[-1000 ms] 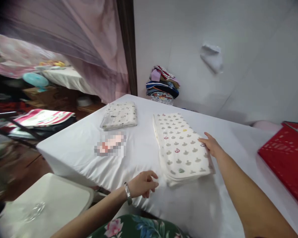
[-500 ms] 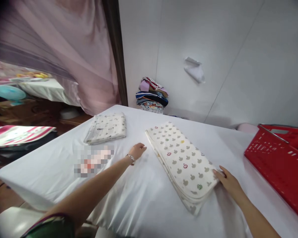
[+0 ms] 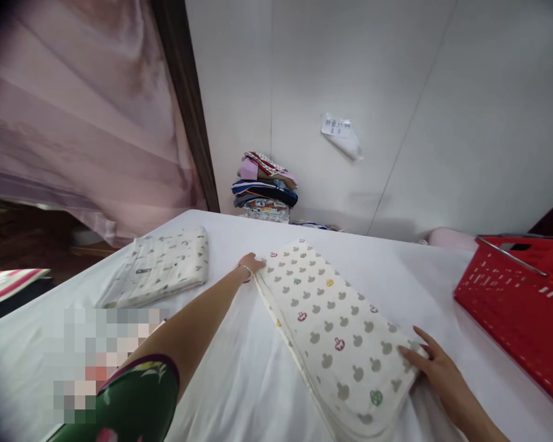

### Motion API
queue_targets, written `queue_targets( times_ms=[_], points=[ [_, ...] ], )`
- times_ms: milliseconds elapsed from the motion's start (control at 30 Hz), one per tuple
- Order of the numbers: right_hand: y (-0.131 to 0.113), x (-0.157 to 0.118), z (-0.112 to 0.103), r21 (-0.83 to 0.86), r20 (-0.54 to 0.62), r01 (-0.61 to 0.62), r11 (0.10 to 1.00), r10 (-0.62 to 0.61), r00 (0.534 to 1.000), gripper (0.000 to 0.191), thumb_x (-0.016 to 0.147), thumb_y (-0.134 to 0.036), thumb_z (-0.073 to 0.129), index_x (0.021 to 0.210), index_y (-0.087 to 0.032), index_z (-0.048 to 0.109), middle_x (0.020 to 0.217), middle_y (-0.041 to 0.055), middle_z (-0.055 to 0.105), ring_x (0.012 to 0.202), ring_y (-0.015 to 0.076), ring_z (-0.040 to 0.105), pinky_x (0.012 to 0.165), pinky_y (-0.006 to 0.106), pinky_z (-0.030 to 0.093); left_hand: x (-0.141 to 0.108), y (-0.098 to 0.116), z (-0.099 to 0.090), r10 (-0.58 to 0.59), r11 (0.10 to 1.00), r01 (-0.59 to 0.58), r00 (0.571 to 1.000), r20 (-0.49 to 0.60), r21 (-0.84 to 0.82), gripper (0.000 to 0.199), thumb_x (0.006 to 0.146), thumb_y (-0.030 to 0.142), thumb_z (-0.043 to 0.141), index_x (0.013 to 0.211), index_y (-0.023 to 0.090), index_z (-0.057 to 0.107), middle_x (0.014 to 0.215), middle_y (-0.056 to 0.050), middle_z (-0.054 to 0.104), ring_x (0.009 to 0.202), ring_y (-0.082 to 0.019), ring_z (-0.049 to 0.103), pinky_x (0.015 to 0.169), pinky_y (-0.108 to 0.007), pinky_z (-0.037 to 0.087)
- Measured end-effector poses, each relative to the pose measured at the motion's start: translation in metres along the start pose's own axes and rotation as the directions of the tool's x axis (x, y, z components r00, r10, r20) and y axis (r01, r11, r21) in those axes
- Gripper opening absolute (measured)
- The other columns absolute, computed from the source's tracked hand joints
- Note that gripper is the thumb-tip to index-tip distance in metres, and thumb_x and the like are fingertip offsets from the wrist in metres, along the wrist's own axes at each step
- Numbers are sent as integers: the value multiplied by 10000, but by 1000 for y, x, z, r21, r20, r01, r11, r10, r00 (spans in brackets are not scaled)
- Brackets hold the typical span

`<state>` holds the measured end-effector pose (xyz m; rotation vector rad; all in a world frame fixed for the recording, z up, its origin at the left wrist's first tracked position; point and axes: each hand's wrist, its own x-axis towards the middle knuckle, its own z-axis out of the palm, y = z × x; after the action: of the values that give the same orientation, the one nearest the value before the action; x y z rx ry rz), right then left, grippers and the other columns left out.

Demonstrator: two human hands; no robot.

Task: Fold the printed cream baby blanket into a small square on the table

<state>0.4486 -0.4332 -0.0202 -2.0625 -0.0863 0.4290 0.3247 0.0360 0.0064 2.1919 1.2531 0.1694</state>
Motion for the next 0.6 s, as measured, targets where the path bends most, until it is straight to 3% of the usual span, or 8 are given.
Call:
queue_targets(
  times_ms=[100, 200, 267, 367, 467, 533, 600],
  points=[
    [-3, 0, -3, 141, 91, -103, 985, 91, 992, 777, 567, -449, 707, 1266, -233, 446, 1045, 88, 650, 927, 274, 624, 762, 336, 530, 5, 7, -9, 19, 999, -21, 999, 35, 45, 276, 620, 235, 661, 869, 119, 638, 938, -125, 655, 969, -272, 575, 708, -260, 423],
    [-9, 12, -8, 231, 87, -134, 964, 117, 989, 764, 543, -380, 734, 1241, -216, 473, 1005, 92, 667, 875, 278, 639, 709, 333, 547, -9, -9, -25, 32, 998, -34, 999, 32, 62, 209, 650, 237, 618, 830, 132, 633, 920, -100, 655, 914, -236, 590, 679, -243, 414],
    [-13, 25, -8, 252, 64, -113, 961, 100, 993, 769, 522, -354, 752, 1228, -205, 487, 1003, 99, 667, 852, 277, 643, 679, 326, 549, -36, -38, -35, 29, 997, -31, 999, 22, 67, 209, 680, 266, 577, 838, 137, 624, 883, -82, 655, 861, -213, 594, 655, -238, 408],
    [-20, 43, 3, 258, 79, -86, 962, 67, 995, 805, 503, -338, 772, 1237, -186, 481, 1015, 115, 657, 840, 271, 644, 665, 311, 546, -98, -95, -47, 35, 996, -34, 999, -1, 87, 250, 709, 363, 528, 813, 151, 610, 792, -49, 645, 793, -198, 593, 630, -239, 393],
    [-29, 48, 20, 226, 149, -81, 971, 47, 988, 865, 534, -398, 765, 1299, -204, 411, 1069, 130, 629, 857, 265, 642, 685, 316, 541, -159, -139, -56, -83, 992, 79, 996, 39, 103, 393, 712, 519, 487, 855, 170, 596, 712, -41, 631, 722, -210, 601, 601, -260, 389],
    [-33, 45, 27, 158, 159, -86, 984, 61, 985, 887, 559, -465, 745, 1328, -231, 372, 1145, 145, 587, 884, 266, 635, 697, 326, 535, -181, -150, -62, -95, 989, 88, 994, 50, 120, 501, 699, 605, 463, 925, 174, 585, 756, -54, 642, 728, -221, 608, 622, -278, 401],
    [-36, 38, 29, 100, 145, -104, 989, 89, 985, 906, 573, -513, 728, 1349, -257, 336, 1209, 154, 544, 908, 268, 626, 705, 334, 529, -179, -146, -67, -73, 988, 69, 997, 24, 135, 609, 692, 668, 426, 1019, 174, 566, 870, -79, 654, 801, -235, 613, 674, -296, 419]
  ],
)
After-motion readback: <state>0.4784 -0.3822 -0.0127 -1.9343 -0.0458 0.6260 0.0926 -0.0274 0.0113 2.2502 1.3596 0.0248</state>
